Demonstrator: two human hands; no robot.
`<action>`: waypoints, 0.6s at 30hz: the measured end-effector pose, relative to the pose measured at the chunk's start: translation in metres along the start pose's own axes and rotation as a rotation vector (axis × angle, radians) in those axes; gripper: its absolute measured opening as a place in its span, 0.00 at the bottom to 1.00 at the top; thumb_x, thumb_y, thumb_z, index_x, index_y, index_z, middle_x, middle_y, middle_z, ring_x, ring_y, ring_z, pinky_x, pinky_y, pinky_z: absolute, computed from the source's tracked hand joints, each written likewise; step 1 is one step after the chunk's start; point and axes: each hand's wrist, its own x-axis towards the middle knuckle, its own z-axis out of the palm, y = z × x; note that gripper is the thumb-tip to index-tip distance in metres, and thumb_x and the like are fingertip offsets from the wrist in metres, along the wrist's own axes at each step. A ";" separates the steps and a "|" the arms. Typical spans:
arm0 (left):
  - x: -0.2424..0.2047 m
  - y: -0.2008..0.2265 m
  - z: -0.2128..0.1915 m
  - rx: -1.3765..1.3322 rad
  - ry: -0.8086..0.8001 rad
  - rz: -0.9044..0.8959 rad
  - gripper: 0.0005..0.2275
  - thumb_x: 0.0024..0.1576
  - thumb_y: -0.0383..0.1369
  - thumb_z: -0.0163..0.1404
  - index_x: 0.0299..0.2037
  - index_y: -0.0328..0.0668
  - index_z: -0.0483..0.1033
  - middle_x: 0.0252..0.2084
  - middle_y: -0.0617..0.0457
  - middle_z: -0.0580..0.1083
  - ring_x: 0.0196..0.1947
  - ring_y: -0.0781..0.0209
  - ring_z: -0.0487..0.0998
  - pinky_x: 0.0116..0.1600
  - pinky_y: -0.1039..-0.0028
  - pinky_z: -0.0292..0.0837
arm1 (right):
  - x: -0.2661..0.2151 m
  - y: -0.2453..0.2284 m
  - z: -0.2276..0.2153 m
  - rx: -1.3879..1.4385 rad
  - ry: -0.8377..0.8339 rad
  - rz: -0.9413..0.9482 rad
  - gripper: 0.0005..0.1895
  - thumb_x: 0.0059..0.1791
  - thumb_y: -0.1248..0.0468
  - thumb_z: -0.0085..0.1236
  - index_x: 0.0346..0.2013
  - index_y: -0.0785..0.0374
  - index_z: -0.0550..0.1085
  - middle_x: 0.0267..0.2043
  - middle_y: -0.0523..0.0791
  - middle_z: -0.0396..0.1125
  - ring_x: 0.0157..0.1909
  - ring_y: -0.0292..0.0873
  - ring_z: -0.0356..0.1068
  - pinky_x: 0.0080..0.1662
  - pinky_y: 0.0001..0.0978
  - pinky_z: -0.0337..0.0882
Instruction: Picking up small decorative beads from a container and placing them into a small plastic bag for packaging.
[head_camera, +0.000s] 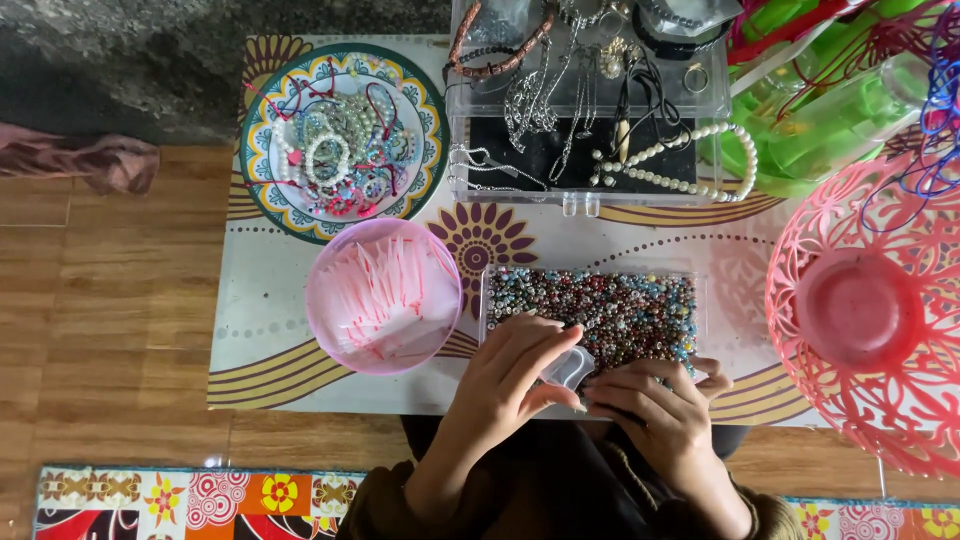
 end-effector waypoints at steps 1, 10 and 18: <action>0.000 0.000 0.000 0.000 0.000 -0.002 0.31 0.58 0.41 0.60 0.67 0.34 0.63 0.55 0.47 0.72 0.56 0.52 0.74 0.68 0.60 0.74 | 0.001 0.000 -0.001 0.001 -0.002 0.000 0.05 0.49 0.64 0.61 0.38 0.59 0.79 0.42 0.39 0.77 0.48 0.42 0.72 0.53 0.29 0.71; 0.002 0.001 -0.001 0.032 -0.003 0.016 0.29 0.57 0.41 0.61 0.65 0.34 0.66 0.56 0.47 0.74 0.56 0.52 0.75 0.68 0.57 0.74 | -0.005 0.004 0.000 -0.033 -0.028 -0.007 0.05 0.48 0.63 0.62 0.38 0.59 0.79 0.41 0.39 0.76 0.47 0.42 0.71 0.52 0.29 0.71; -0.002 0.002 0.001 0.124 -0.036 -0.015 0.29 0.58 0.42 0.62 0.66 0.41 0.66 0.61 0.51 0.75 0.64 0.54 0.76 0.76 0.54 0.59 | -0.006 0.004 0.001 -0.043 -0.055 0.015 0.05 0.50 0.65 0.58 0.38 0.61 0.80 0.42 0.41 0.76 0.46 0.45 0.69 0.50 0.32 0.73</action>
